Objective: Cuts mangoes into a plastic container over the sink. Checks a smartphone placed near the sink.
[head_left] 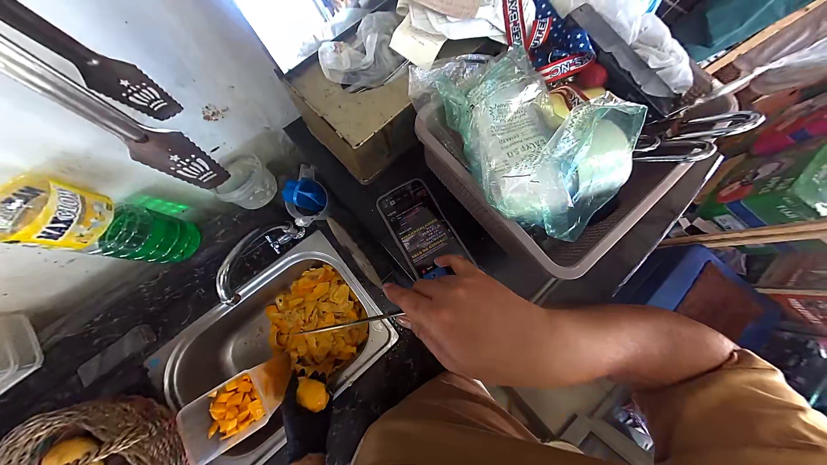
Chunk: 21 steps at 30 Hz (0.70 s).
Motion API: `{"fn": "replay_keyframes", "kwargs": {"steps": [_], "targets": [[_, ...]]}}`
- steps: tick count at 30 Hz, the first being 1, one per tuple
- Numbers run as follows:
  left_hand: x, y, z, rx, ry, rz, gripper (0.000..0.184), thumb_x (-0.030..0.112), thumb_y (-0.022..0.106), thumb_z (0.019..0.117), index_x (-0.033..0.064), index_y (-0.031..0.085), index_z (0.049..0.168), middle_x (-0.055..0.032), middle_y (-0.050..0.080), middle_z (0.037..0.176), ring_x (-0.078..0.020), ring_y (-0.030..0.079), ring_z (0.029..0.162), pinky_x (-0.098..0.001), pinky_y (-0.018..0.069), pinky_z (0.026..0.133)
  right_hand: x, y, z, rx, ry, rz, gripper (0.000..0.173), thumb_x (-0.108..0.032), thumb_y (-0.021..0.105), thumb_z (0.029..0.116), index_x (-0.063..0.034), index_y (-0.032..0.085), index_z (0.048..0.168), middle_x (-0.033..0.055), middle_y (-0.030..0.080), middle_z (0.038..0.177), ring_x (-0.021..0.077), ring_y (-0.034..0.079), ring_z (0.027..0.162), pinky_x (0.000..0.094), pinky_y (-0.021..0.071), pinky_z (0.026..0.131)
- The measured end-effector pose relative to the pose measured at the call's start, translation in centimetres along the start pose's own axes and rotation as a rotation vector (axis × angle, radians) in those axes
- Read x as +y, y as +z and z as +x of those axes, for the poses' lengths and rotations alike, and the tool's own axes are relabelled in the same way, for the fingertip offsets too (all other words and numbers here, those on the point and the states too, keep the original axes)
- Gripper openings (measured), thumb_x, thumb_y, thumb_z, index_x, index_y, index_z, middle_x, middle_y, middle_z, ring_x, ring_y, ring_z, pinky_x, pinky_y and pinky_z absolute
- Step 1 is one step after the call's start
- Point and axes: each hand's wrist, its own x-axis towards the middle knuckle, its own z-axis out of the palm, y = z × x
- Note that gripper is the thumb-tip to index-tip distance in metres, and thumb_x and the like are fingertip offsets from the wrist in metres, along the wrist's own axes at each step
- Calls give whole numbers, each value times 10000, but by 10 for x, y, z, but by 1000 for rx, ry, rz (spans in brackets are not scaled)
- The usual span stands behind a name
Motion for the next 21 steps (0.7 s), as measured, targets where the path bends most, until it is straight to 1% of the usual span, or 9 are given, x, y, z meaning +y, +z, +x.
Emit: {"fn": "replay_keyframes", "kwargs": {"steps": [2,5,8,9,11,13,16,19,21], "targets": [[-2,-4,0,-20,3,-1,365,480,464,1031,201,595,1226,-24,698,1023,-164,698,905,-386,607,731,1,1,4,43,-7,40,431,-326,408,1106,-97,569,1435,68,717,977,235,720,920,632,423,1093],[0,2,-7,-18,-3,-17,345,485,432,1042,212,600,1169,0,701,983,-143,704,882,-365,611,717,-7,5,-5,106,-86,75,403,-305,454,1093,-102,592,1412,57,707,925,222,712,865,664,378,1127],[10,14,-43,-4,95,134,444,423,255,1093,134,562,1230,0,674,1060,-100,657,950,-333,578,801,-18,10,-18,75,-184,94,391,-301,465,1088,-97,603,1391,54,709,903,227,716,831,677,400,1103],[15,20,-54,-10,127,188,486,382,238,1104,61,536,1314,-49,645,1140,-124,624,1014,-361,551,864,-20,12,-21,55,-201,88,394,-303,455,1092,-93,601,1392,56,702,899,231,711,822,679,401,1099],[19,28,-59,21,66,102,495,423,180,1110,114,539,1254,5,649,1057,-102,639,944,-351,566,802,-21,13,-24,21,-214,63,399,-305,435,1098,-89,598,1392,57,696,896,235,706,806,672,406,1091],[16,24,-50,12,33,21,474,450,200,1103,155,562,1186,19,673,992,-107,665,896,-353,585,762,-20,14,-24,16,-212,36,403,-305,428,1099,-84,599,1391,58,691,880,237,698,783,667,412,1086],[5,7,-25,-49,43,-15,401,448,355,1084,161,596,1226,-14,700,1047,-138,690,945,-371,601,804,-16,17,-23,68,-185,4,390,-317,450,1091,-101,617,1370,40,688,851,216,690,754,642,429,1080],[9,7,-29,-10,24,65,424,457,314,1093,164,586,1238,-5,688,1055,-123,676,948,-358,588,817,-11,16,-23,95,-147,-13,387,-317,457,1085,-131,618,1384,28,678,837,203,677,738,618,441,1064],[11,9,-10,34,-28,69,433,444,319,1093,121,567,1239,-59,673,1035,-176,670,909,-421,582,799,-7,15,-22,103,-128,-11,386,-311,459,1079,-139,622,1383,24,682,837,197,679,736,607,456,1046]]}}
